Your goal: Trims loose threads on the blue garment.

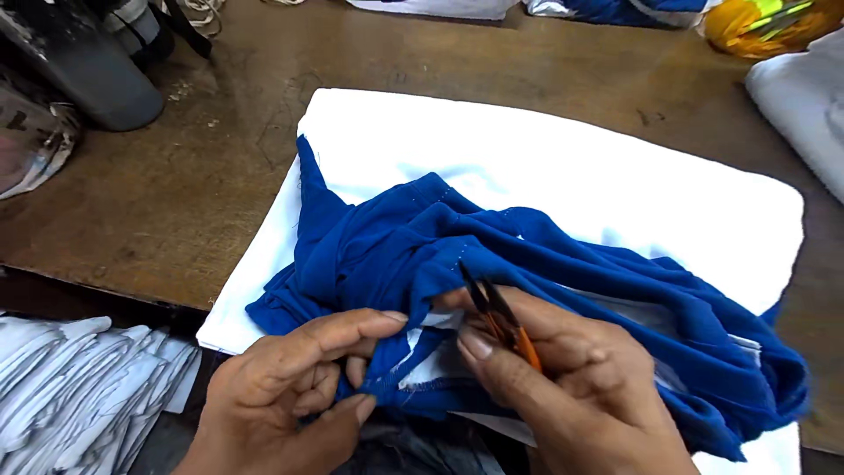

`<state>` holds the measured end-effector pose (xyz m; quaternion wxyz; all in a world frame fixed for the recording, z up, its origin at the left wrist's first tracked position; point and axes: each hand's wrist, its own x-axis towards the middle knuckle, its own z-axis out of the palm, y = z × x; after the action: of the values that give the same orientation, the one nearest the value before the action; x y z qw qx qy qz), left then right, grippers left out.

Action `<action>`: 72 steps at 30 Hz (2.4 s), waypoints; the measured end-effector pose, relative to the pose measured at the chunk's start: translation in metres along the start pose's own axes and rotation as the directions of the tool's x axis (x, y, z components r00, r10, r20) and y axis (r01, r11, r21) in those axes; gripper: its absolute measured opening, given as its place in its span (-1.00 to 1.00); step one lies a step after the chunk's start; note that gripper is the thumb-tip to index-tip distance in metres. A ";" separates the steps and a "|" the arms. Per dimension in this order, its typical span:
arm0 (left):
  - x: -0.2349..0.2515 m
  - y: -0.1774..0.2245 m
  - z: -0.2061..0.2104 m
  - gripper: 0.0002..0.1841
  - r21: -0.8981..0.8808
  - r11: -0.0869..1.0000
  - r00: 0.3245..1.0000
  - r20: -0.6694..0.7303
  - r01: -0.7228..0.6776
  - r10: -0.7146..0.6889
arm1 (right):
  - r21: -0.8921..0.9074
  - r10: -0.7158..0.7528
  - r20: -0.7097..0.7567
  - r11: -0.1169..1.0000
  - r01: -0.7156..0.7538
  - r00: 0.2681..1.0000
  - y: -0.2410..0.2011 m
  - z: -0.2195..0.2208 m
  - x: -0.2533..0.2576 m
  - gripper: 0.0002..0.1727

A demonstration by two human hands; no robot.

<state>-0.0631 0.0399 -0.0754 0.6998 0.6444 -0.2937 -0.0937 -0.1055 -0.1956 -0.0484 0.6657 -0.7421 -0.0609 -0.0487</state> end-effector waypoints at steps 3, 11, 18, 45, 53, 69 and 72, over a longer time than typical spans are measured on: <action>-0.007 0.004 0.011 -0.73 0.291 0.956 0.986 -0.145 -0.035 0.080 | -0.001 -0.017 -0.034 1.000 0.017 0.999 0.002 0.001 -0.005 -0.78; -0.013 0.011 0.035 -0.87 0.852 0.514 0.958 -0.056 -0.101 0.282 | -0.066 -0.029 -0.077 0.998 0.024 0.997 0.004 0.003 -0.039 -0.90; -0.001 0.011 0.030 -0.56 0.972 0.212 0.978 0.063 -0.105 0.196 | -0.375 -0.069 -0.092 0.927 0.029 0.993 0.031 0.007 -0.063 -0.68; -0.019 0.000 0.038 -0.81 -0.176 0.984 0.974 -0.222 0.008 -0.047 | -0.032 -0.040 -0.089 0.999 0.037 0.995 0.000 -0.002 -0.027 -0.71; -0.020 0.000 0.044 -0.83 -0.251 0.967 0.959 -0.264 0.032 -0.100 | -0.045 -0.102 -0.014 0.994 0.101 0.995 0.007 -0.009 -0.014 -0.74; -0.016 0.002 0.054 -0.74 -0.338 0.940 0.957 -0.257 0.040 -0.133 | -0.064 0.015 0.090 0.998 -0.010 0.996 0.022 0.012 -0.054 -0.83; -0.013 0.002 0.061 -0.81 -0.297 0.952 0.916 -0.358 0.073 -0.182 | -0.018 0.098 0.308 0.995 -0.097 0.946 0.017 0.000 -0.049 -0.76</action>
<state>-0.1069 -0.0047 -0.0778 0.8190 0.5638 -0.0931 -0.0526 -0.1515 -0.1986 -0.0728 0.6485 -0.7437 -0.1273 0.1008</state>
